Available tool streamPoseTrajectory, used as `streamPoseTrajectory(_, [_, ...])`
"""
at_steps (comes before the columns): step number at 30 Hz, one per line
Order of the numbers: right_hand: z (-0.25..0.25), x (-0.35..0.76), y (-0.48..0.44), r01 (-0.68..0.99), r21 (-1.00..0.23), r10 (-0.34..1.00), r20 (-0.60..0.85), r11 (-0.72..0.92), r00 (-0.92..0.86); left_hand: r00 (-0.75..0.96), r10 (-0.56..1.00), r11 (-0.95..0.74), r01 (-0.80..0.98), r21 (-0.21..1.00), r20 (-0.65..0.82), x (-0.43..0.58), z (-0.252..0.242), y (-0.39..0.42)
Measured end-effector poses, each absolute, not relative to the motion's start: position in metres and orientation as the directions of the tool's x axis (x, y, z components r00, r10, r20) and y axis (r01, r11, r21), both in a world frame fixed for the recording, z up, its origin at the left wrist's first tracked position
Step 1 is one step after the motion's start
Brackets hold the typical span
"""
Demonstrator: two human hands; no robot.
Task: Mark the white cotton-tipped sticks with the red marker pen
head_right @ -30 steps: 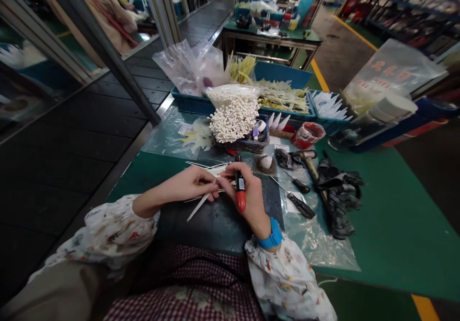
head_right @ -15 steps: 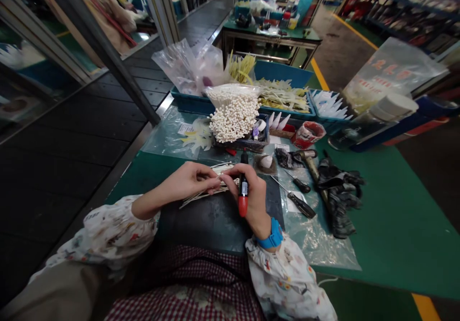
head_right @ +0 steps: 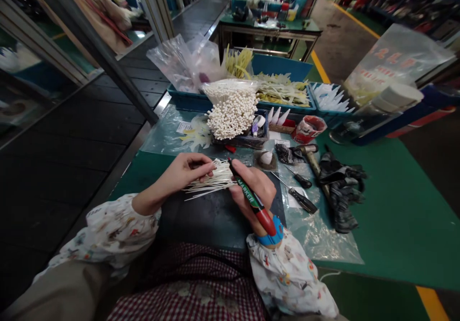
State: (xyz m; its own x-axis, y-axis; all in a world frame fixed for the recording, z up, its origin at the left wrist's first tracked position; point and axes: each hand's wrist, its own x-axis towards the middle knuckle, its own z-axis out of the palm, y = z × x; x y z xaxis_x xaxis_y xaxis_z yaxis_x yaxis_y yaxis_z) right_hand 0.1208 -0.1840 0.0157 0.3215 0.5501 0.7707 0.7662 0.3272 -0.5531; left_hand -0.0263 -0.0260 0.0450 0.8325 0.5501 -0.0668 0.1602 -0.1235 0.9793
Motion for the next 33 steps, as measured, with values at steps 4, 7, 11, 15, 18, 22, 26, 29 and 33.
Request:
streamPoseTrajectory(4, [0.020,0.116,-0.183,0.842,-0.451,0.521,0.815,0.295,0.254,0.840,0.537,-0.100,0.153,0.983,-0.076,-0.026,0.046,-0.027])
streamPoseTrajectory(7, [0.020,0.112,-0.178,0.856,-0.424,0.531,0.818,0.295,0.222,0.851,0.520,-0.116,0.158,0.981,-0.076,-0.026,0.044,-0.028])
streamPoseTrajectory(11, [0.016,0.112,-0.173,0.864,-0.391,0.525,0.831,0.317,0.183,0.863,0.498,-0.136,0.179,0.974,-0.090,-0.026,0.041,-0.030])
streamPoseTrajectory(15, [0.013,0.114,-0.171,0.877,-0.373,0.534,0.829,0.304,0.167,0.864,0.496,-0.140,0.177,0.974,-0.086,-0.026,0.041,-0.032])
streamPoseTrajectory(18, [0.015,0.113,-0.172,0.883,-0.384,0.543,0.818,0.270,0.190,0.861,0.500,-0.137,0.181,0.974,-0.090,-0.027,0.043,-0.031])
streamPoseTrajectory(22, [0.020,0.112,-0.178,0.867,-0.437,0.550,0.797,0.239,0.250,0.852,0.516,-0.157,0.193,0.969,-0.086,-0.028,0.043,-0.027])
streamPoseTrajectory(26, [0.022,0.114,-0.184,0.843,-0.510,0.504,0.781,0.173,0.369,0.817,0.570,-0.434,0.206,0.877,0.090,-0.026,0.033,-0.022])
streamPoseTrajectory(29, [0.023,0.116,-0.185,0.830,-0.541,0.476,0.771,0.136,0.424,0.820,0.523,-0.702,0.260,0.663,0.233,-0.021,0.020,-0.020])
streamPoseTrajectory(33, [0.026,0.116,-0.186,0.821,-0.557,0.507,0.747,0.126,0.429,0.866,0.453,-0.839,0.335,0.430,0.210,-0.011,0.000,-0.023])
